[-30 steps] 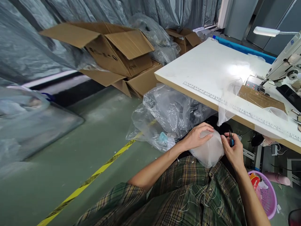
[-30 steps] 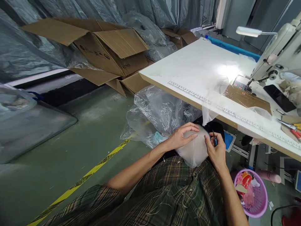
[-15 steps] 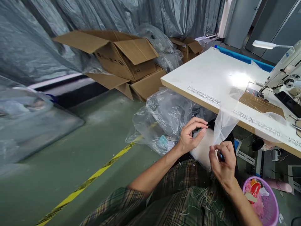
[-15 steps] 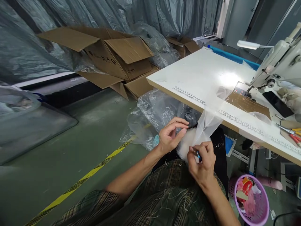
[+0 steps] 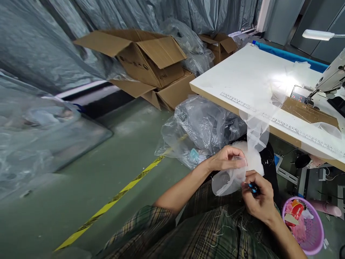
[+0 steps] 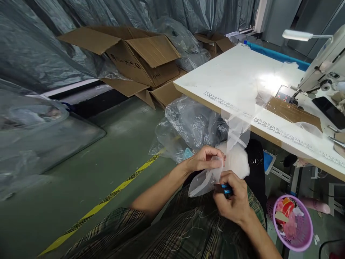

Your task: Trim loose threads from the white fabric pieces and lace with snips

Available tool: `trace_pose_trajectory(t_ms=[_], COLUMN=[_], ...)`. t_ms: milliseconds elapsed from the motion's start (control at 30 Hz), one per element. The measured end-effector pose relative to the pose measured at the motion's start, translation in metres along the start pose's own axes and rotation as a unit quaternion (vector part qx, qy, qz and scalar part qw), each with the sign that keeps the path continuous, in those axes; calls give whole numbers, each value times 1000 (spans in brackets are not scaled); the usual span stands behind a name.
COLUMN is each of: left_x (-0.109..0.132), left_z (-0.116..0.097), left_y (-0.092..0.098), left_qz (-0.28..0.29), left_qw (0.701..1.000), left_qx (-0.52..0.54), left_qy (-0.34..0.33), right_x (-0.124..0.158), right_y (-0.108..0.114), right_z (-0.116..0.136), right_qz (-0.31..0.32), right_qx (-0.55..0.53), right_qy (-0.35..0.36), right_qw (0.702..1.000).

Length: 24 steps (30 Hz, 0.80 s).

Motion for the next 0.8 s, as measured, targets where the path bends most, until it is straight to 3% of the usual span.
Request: trace_pose_trajectory(t_ms=[167,233,433,633,800], left_x=[6,8,9,9,8], left_z=[-5,-4,-4,0,2], left_y=[10,11,11,15,13], left_qz=[-44,-51,-41,-57,-37], left_qw=[997,997,997,994,997], left_qx=[-60,-64,-71,-87,-62], left_qy=[-7,-6,-9,6,10], right_x=[-7,-11,-31,-31,-17], right_y=[10,12,2,7,-3], right_z=[-59,-73,-76,-81,-87], right_qz=[12,10,30,-19,53], right_qx=[-39,-38,8,26,-13], right_qy=[-201,-244,-214,-218,-242], right_qw=[979,969,976,975,969])
Point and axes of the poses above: each hand's wrist, its own x-axis away from the middle knuckle, its own y-axis out of the back of the hand, z = x × y, the point moved 10 cm from there along -x, towards the middle knuckle, and after that the axes turned 6 degrees about -y, right-handed, at the moved point
